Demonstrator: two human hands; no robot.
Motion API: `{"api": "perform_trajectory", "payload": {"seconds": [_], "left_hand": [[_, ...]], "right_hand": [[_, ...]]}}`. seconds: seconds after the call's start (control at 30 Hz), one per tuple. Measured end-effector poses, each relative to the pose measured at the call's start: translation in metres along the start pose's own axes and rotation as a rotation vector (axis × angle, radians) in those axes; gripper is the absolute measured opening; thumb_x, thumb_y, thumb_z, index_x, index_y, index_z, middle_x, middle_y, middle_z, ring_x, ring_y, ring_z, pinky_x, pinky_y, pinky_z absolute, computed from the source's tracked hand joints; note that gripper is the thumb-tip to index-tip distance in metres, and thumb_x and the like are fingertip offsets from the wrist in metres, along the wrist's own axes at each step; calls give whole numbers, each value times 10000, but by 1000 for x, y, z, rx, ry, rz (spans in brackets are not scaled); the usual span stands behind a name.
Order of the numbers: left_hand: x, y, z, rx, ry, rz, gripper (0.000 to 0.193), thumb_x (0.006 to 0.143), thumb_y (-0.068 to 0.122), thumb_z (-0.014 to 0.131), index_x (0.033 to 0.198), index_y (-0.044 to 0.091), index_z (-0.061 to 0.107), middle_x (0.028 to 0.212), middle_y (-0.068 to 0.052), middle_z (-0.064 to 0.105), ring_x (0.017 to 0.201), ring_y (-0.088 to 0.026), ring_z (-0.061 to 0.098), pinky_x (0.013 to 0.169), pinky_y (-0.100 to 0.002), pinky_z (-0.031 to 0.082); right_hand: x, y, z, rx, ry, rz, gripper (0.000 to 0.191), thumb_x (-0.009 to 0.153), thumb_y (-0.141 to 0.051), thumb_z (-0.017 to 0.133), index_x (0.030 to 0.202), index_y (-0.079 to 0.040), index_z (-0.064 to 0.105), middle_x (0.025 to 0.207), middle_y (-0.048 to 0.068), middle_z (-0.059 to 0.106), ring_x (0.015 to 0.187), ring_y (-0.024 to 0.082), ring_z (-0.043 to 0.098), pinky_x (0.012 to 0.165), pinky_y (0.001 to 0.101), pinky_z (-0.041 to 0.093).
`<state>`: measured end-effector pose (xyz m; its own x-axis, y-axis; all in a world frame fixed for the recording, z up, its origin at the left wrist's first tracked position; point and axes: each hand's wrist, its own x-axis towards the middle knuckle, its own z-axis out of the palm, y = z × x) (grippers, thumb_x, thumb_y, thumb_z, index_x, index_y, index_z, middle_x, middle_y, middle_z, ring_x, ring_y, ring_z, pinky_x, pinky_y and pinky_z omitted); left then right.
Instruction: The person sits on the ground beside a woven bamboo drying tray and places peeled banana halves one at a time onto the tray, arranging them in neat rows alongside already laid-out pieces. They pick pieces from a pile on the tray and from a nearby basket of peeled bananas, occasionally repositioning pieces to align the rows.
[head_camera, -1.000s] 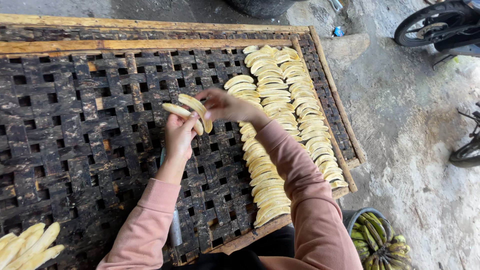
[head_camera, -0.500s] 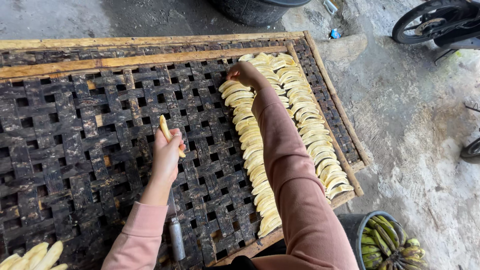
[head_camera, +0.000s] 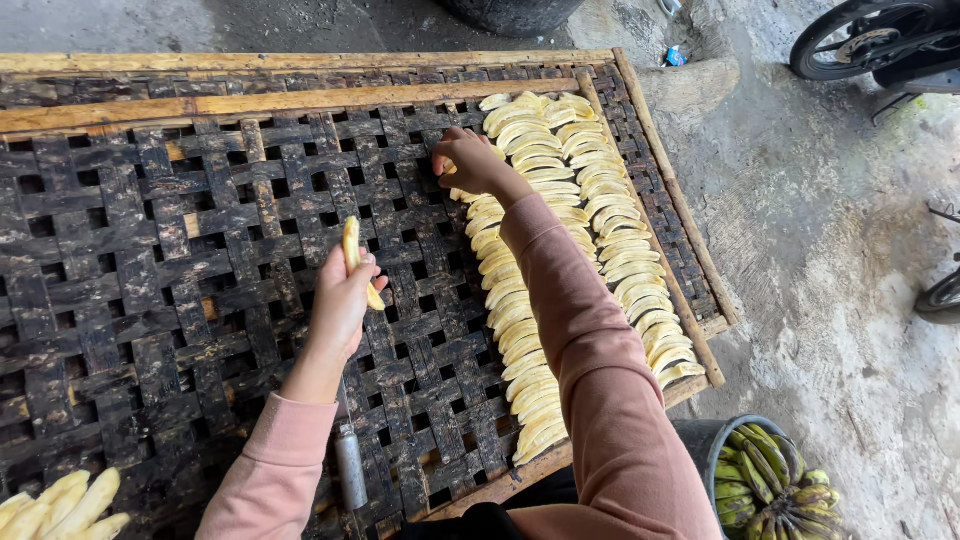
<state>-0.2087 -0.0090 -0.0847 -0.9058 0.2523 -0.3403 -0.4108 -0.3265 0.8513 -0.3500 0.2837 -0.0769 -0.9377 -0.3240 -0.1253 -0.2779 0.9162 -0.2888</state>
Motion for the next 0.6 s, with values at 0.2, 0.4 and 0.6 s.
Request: {"api": "perform_trajectory", "payload": {"seconds": [0.2, 0.4, 0.6], "left_hand": [[-2, 18, 7, 113, -75, 2, 544, 1021, 88, 491, 1557, 64, 405, 1261, -15, 567, 1018, -124, 591, 843, -275, 617], [4, 27, 14, 390, -38, -37, 868, 939, 87, 603, 1642, 110, 95, 1240, -232, 600, 1072, -266, 680, 824, -285, 620], [-27, 38, -33, 862, 72, 571, 867, 948, 148, 790, 1575, -60, 230, 1400, -339, 500, 1243, -426, 580, 951, -466, 546]], "right_hand": [[-3, -13, -10, 129, 79, -112, 441, 871, -369, 831, 1209, -141, 661, 1294, 69, 613, 1280, 303, 523, 1080, 510, 435], [-37, -106, -10, 1053, -377, -273, 399, 925, -239, 751, 1263, -75, 617, 1163, 121, 696, 956, 176, 725, 814, 321, 648], [9, -53, -27, 802, 24, -121, 158, 958, -73, 675, 1095, -38, 747, 1026, 90, 771, 816, 168, 764, 738, 264, 678]]}}
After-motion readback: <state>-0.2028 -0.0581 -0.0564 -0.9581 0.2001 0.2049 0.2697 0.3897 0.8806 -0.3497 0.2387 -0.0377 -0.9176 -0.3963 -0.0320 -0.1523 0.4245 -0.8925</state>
